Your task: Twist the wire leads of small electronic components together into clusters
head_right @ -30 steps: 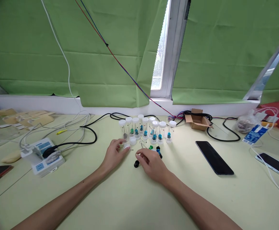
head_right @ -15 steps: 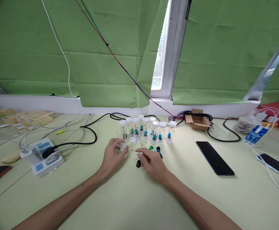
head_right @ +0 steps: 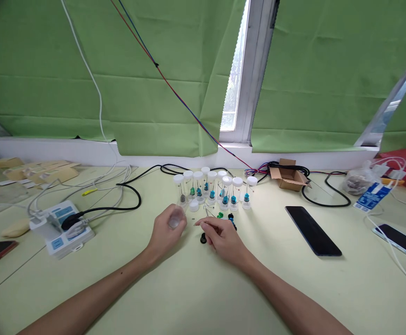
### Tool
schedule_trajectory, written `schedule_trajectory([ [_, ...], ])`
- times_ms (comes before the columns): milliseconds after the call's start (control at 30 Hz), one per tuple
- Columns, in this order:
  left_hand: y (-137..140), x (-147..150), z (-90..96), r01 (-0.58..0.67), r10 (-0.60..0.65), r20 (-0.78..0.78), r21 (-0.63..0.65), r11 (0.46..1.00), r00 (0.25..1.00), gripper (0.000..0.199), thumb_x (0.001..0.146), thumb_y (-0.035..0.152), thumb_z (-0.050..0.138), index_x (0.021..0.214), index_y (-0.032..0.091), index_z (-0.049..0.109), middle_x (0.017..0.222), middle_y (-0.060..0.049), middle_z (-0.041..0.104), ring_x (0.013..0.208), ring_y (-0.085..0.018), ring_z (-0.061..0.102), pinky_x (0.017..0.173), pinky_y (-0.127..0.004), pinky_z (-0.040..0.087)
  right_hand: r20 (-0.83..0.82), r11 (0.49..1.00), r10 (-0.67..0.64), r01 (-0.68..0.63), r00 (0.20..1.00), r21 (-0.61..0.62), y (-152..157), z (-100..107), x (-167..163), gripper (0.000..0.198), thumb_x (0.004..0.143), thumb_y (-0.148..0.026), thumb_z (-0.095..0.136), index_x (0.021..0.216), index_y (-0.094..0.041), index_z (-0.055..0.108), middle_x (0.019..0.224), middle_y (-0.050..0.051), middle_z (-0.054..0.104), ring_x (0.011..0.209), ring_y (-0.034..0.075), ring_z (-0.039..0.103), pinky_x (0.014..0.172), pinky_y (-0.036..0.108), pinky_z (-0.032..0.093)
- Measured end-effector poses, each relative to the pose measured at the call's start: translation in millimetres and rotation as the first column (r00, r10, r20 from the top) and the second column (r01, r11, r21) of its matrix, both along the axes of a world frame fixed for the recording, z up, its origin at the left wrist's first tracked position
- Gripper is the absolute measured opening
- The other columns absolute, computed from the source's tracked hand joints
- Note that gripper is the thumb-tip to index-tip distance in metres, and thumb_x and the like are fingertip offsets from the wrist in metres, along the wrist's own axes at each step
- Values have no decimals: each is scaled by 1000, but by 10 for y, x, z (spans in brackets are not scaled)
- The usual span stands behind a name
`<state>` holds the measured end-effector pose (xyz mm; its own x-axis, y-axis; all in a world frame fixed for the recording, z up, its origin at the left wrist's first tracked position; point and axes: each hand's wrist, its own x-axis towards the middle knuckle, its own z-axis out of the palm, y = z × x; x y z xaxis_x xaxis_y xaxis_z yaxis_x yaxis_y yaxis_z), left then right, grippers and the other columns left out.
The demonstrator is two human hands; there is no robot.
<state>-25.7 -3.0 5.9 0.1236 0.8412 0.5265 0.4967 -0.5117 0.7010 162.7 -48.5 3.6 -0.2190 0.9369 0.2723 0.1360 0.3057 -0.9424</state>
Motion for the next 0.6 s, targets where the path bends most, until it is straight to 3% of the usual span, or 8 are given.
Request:
schedule_trajectory([
  [300,-11,4,-11,55,-56,-45,-28,998,997,9,70,14,50,68,21,45,65,4,53,60,-13,48,59,-25,40,-165,999,9,-15,986,-37,59,-22,30,33,94,-44,52,97,-16,70,47,-7,41,39,8,37,43,23,33],
  [600,-21,-27,-20,40,-60,-309,-71,997,949,8,71,15,47,71,22,50,54,5,43,52,-13,41,52,-25,31,-448,984,-121,46,886,-173,135,31,96,35,87,-49,63,83,-15,65,48,-10,29,39,7,36,44,23,25],
])
